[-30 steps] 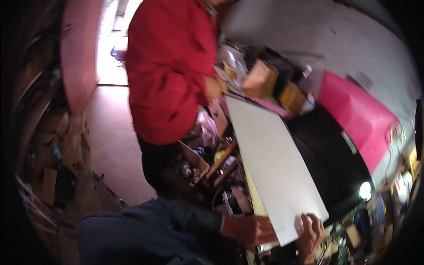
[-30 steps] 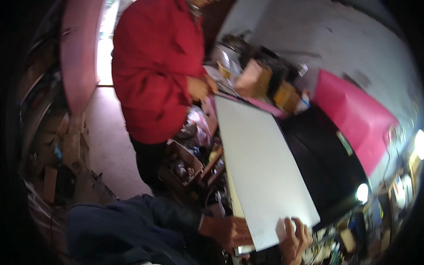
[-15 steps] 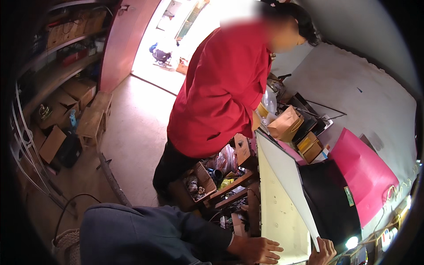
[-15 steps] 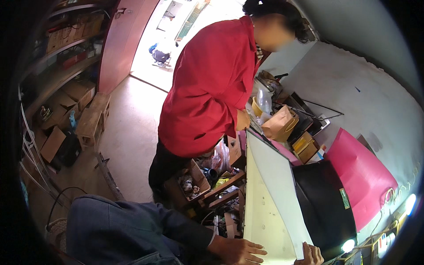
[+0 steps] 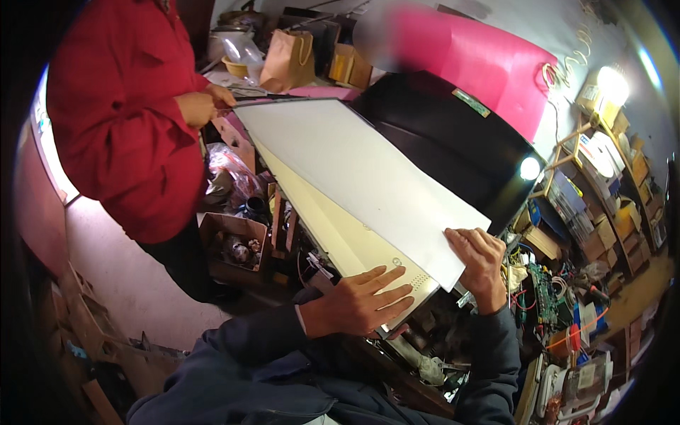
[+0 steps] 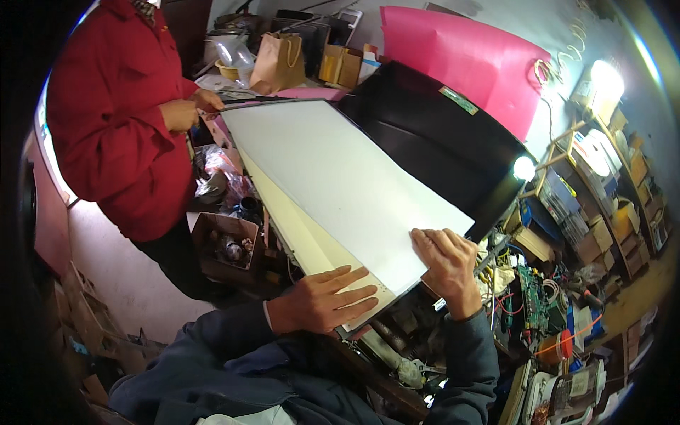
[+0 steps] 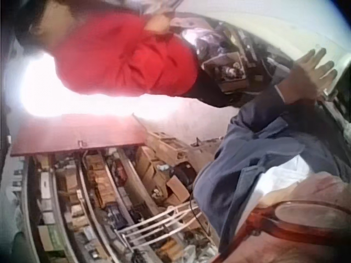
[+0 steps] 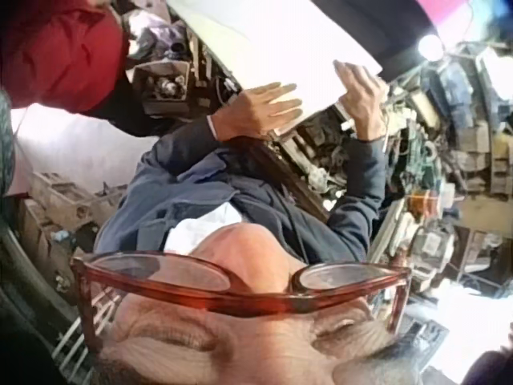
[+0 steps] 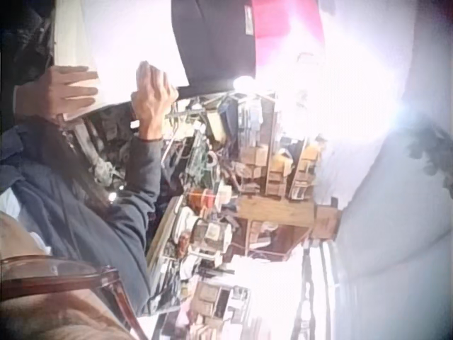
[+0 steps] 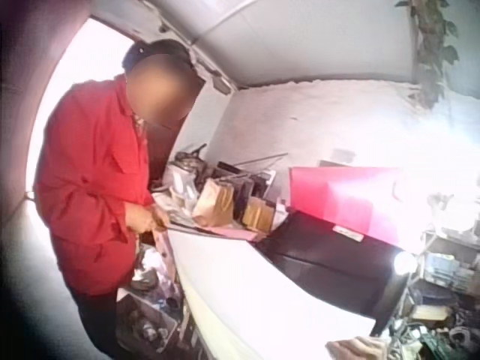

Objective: The person disassembles a flat-screen monitor by hand, removing the front bezel, detaching the screen panel, and peeling off a protective film. A second person assists by holding the monitor steady.

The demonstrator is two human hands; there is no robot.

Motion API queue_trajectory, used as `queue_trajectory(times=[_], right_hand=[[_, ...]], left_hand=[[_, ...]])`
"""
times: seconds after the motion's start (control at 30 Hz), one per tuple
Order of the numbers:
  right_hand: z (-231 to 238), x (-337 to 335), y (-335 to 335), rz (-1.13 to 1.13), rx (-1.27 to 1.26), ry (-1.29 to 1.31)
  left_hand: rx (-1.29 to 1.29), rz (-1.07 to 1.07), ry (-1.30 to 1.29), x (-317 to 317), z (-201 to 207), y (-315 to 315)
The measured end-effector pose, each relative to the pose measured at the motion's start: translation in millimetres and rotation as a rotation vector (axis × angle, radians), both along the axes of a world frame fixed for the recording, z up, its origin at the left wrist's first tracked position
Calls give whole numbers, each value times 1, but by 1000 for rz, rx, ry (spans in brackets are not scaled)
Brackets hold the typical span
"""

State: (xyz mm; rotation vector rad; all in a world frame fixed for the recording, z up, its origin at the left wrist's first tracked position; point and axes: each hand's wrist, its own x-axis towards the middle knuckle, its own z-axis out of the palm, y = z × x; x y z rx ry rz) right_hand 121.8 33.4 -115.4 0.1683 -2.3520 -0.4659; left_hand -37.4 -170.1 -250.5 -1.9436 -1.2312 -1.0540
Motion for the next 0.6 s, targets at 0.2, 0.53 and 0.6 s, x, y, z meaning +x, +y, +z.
queue_trajectory(times=[0.2, 0.53, 0.6], right_hand=[[-9, 10, 8, 6, -11, 53], [-23, -7, -3, 84, -17, 22], [-21, -7, -6, 71, -27, 5]], left_hand=[[-22, 13, -41, 6, 7, -2], [-53, -35, -94, 4, 7, -3], [-52, -19, -65, 1, 3, -4]])
